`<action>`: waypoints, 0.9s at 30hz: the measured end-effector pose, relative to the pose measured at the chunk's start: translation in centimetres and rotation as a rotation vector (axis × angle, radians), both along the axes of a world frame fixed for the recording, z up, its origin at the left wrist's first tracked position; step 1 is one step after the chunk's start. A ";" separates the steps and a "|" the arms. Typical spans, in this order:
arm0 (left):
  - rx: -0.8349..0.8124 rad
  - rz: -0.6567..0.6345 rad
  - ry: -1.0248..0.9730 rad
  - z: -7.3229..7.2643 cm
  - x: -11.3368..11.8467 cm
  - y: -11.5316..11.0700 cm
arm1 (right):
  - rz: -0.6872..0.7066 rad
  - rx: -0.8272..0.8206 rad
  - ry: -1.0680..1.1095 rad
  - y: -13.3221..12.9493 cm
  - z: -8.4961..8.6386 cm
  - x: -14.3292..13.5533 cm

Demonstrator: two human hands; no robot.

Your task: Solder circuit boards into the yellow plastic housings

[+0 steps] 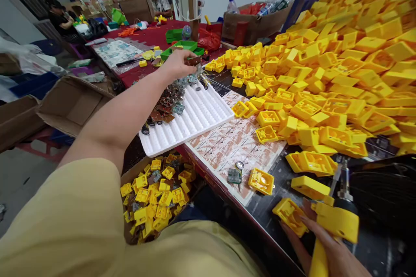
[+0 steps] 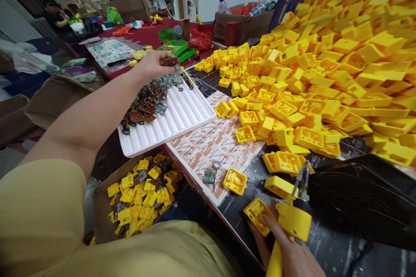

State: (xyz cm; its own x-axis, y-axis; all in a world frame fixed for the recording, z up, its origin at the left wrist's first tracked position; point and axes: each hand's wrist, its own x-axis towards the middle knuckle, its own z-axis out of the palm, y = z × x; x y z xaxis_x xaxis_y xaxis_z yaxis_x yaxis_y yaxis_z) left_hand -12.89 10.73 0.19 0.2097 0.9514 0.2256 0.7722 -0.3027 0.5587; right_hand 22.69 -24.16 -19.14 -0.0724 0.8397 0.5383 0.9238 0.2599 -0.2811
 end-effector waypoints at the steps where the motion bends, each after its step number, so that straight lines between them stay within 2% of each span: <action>1: -0.078 -0.062 -0.131 -0.2 0.5 -0.5 | 0.019 0.030 -0.054 0.1 0.4 -0.3; 2: -0.159 -0.113 -0.228 -0.5 1.1 -1.0 | 0.035 0.060 -0.103 0.1 0.8 -0.6; 4: -0.288 -0.185 -0.293 -1.7 2.5 -2.1 | 0.037 0.115 -0.138 0.2 1.3 -1.1; 7: -0.393 -0.292 -0.304 -3.5 4.4 -3.0 | -0.014 0.142 -0.090 0.2 1.5 -1.5; 9: -0.452 -0.321 -0.269 -4.1 5.5 -3.0 | -0.003 0.120 -0.035 0.0 1.6 -1.6; 12: -0.427 -0.290 -0.203 -3.6 7.0 -2.9 | 0.018 0.130 0.031 -0.2 2.1 -1.8; 14: -0.350 -0.320 -0.246 -2.9 8.1 -3.4 | 0.012 0.138 0.064 -0.3 2.6 -2.0; 17: -0.318 -0.500 -0.394 -2.4 10.3 -5.4 | -0.014 0.118 0.109 -0.5 3.1 -2.0; 19: -0.312 -0.637 -0.473 -2.9 11.7 -7.7 | -0.040 0.099 0.126 -0.9 3.5 -1.8; 21: -0.178 -0.742 -0.527 -4.1 12.8 -10.6 | -0.049 0.079 0.154 -1.3 4.0 -1.7; 23: 0.079 -0.831 -0.486 -6.0 13.3 -13.7 | -0.025 0.060 0.184 -1.8 4.4 -1.6; 27: 0.502 -1.046 -0.062 -10.3 13.0 -18.6 | 0.033 0.030 0.146 -2.4 4.6 -1.5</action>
State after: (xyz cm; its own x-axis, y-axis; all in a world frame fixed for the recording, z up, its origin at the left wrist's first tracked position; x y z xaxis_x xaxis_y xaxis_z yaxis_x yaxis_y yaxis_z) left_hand 0.09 -7.82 -10.10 0.8155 0.1204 0.5660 -0.0108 -0.9748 0.2229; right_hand 21.14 -26.51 -14.57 -0.0186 0.8215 0.5698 0.8643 0.2998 -0.4039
